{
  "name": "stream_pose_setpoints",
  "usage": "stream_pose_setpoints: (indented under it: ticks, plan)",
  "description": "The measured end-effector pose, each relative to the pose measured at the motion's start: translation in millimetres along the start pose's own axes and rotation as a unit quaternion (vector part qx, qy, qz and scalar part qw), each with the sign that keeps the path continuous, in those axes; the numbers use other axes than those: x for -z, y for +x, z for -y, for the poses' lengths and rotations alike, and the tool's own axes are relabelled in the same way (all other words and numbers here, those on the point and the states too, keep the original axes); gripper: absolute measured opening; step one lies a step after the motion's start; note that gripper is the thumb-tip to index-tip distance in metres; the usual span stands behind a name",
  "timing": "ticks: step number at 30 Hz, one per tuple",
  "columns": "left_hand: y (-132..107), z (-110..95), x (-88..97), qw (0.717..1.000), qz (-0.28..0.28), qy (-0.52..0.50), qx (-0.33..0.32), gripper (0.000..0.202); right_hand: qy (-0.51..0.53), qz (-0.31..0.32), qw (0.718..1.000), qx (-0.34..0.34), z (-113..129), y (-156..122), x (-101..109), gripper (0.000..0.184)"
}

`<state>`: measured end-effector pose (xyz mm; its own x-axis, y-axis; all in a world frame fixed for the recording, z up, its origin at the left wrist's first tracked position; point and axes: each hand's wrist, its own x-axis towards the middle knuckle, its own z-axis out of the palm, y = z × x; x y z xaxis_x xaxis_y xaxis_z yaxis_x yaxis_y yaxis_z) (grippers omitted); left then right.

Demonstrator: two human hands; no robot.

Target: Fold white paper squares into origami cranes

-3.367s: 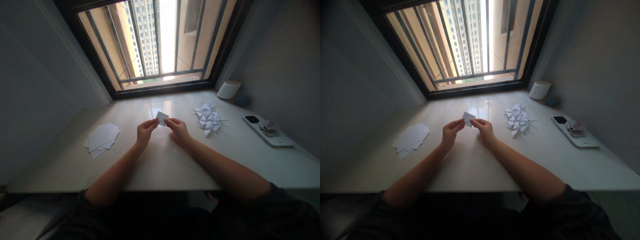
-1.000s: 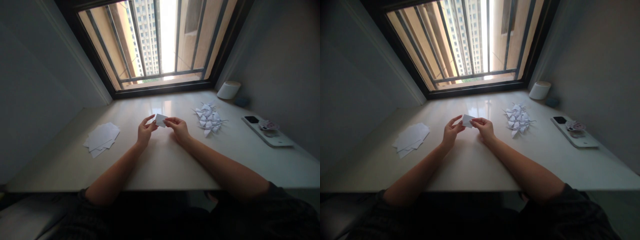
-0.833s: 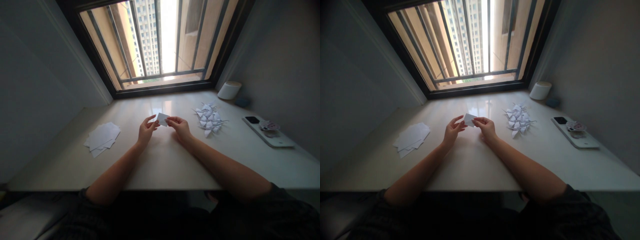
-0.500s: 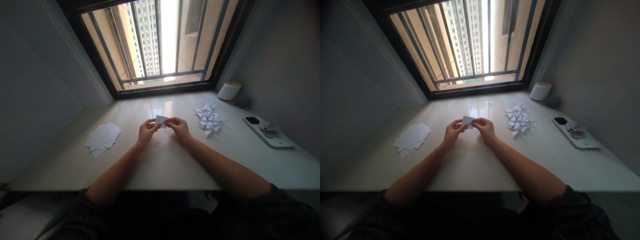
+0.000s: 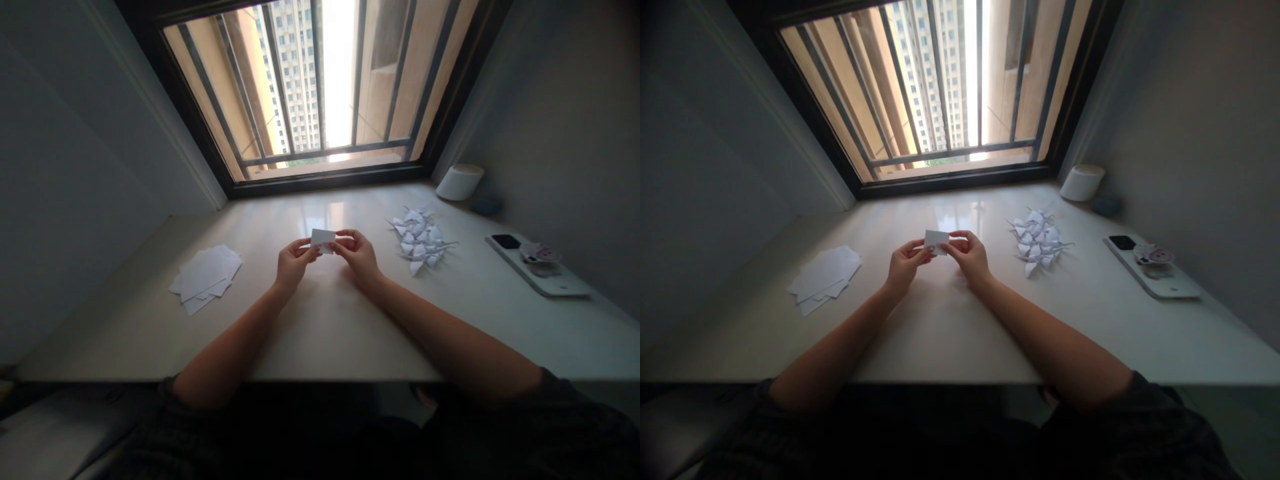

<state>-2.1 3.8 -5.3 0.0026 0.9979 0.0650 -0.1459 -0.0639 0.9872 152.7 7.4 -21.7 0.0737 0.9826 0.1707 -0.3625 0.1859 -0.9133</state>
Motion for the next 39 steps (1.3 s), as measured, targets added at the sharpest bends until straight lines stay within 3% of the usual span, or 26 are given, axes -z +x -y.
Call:
stream_pose_setpoints:
  ticks: [7, 17, 21, 32, 39]
  plan:
    - [-2.8, -0.9, -4.9, 0.998, 0.005, 0.023, -0.063, 0.039, -0.005, 0.011, 1.000, -0.010, -4.4, -0.7, -1.1, 0.051]
    - [-2.2, 1.7, -5.1, 0.997, 0.016, 0.027, -0.077, 0.038, 0.023, -0.005, 0.998, -0.050, -3.2, -0.5, -0.3, 0.054]
    - [-1.7, 0.4, -4.3, 0.997, 0.010, 0.025, -0.065, 0.041, -0.027, -0.013, 0.997, -0.076, -0.5, 0.1, 1.0, 0.049]
    - [2.3, -2.4, 1.8, 1.000, -0.013, 0.008, -0.007, 0.057, -0.003, 0.028, 0.998, -0.063, -1.5, 4.6, 2.1, 0.044]
    - [2.4, -1.9, 3.0, 1.000, 0.018, 0.013, 0.011, 0.049, -0.015, 0.020, 0.997, -0.069, -4.9, 6.2, 6.4, 0.043]
